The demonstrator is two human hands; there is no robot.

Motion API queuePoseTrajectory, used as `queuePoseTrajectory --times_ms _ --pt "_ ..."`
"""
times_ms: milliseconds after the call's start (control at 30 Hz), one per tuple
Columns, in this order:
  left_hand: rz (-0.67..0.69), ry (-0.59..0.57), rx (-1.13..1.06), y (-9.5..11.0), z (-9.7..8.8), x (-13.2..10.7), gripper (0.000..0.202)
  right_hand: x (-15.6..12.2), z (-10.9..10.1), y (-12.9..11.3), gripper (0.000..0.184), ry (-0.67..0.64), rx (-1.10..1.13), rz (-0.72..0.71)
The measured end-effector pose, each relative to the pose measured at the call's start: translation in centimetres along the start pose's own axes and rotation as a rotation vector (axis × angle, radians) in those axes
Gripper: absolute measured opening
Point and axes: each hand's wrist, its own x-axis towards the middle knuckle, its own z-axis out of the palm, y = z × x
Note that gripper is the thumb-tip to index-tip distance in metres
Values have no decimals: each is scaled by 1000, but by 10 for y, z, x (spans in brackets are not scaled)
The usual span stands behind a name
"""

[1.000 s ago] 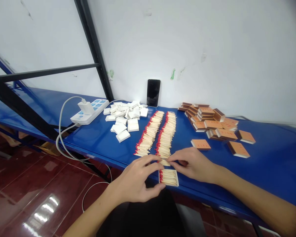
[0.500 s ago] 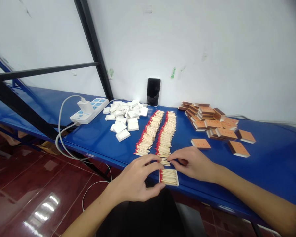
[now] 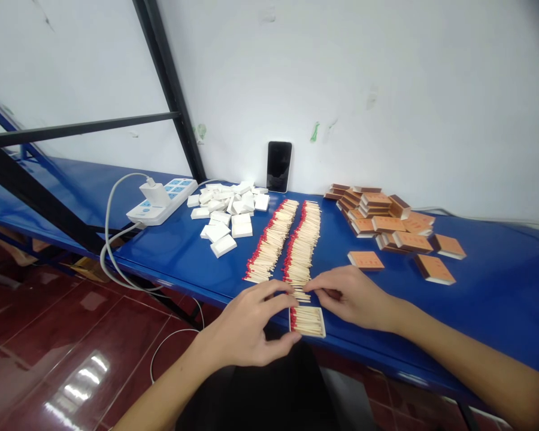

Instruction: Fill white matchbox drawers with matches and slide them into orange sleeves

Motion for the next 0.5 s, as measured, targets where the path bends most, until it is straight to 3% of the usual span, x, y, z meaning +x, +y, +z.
queuePoseTrajectory --times_ms 500 --pt "13 6 -3 1 -1 1 33 1 -2 -2 33 -65 -11 15"
